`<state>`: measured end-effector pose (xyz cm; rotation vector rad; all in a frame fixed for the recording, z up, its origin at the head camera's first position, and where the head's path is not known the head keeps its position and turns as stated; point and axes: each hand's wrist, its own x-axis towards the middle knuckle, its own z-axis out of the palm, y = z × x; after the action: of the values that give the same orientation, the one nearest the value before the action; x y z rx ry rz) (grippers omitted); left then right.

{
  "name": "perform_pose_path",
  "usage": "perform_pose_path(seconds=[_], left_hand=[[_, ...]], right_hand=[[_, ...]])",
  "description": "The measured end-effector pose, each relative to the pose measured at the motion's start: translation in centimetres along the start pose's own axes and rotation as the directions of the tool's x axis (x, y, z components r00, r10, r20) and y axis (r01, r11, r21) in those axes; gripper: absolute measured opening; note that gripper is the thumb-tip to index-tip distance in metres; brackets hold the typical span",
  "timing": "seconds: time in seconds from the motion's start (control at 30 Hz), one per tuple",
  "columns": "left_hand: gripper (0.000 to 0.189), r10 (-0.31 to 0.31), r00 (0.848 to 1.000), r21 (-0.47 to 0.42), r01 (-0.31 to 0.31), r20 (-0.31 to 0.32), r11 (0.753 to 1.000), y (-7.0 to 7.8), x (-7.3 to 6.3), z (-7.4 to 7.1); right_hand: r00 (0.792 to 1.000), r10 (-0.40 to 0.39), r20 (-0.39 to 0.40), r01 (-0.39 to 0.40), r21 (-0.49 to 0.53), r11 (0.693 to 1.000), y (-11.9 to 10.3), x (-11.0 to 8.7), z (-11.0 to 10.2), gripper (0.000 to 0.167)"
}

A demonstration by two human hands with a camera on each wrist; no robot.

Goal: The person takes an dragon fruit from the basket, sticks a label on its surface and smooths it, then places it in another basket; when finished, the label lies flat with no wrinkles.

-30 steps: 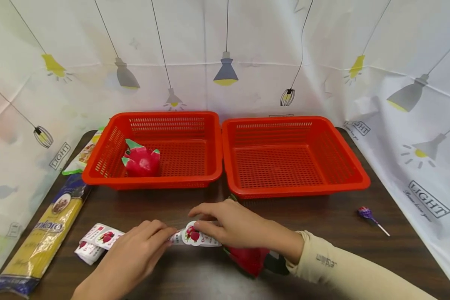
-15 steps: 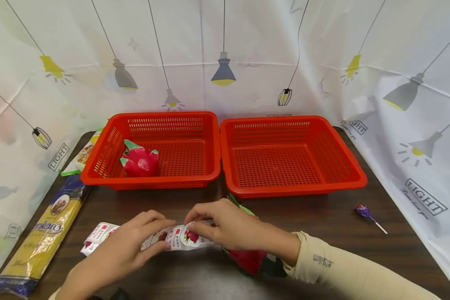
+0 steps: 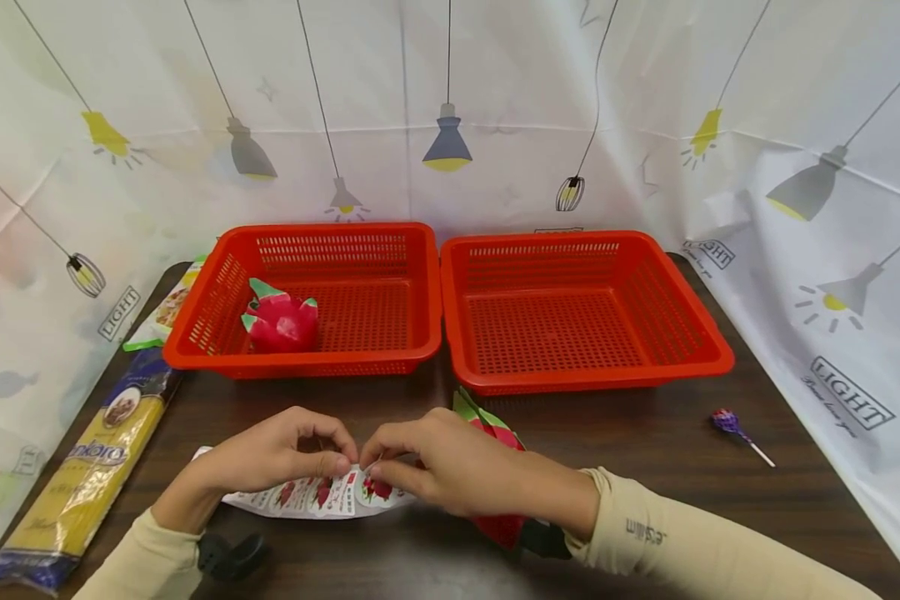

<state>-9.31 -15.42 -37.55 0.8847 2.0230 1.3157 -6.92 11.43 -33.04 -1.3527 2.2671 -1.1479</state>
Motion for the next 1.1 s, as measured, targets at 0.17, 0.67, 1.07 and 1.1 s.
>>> perform_pose_path(seconds=[0.17, 0.67, 1.07, 1.1], left_hand=[[0.014, 0.003, 1.000, -0.015, -0.003, 0.020, 1.000, -0.4, 0.3, -0.1], [0.014, -0.036, 0.999, 0.021, 0.035, 0.010, 0.999, -0.8, 0.4, -0.1], [0.018, -0.177, 0.983, 0.247, 0.185, -0.053, 0.951, -3.0, 1.2, 1.0], [0.019, -0.189, 0.979, 0.288, 0.205, -0.083, 0.935, -3.2, 1.2, 1.2]], right_hand=[[1.000, -0.018, -0.016, 0.018, -0.029, 0.999, 0.2, 0.0, 0.2, 0.014], [0.994, 0.016, -0.106, -0.020, -0.033, 0.999, 0.5, -0.1, 0.6, 0.006], [0.959, 0.198, -0.202, -0.167, 0.160, 0.973, 0.8, -1.5, -0.9, 0.008], [0.953, 0.220, -0.208, -0.186, 0.169, 0.968, 0.8, -1.7, -1.1, 0.008]])
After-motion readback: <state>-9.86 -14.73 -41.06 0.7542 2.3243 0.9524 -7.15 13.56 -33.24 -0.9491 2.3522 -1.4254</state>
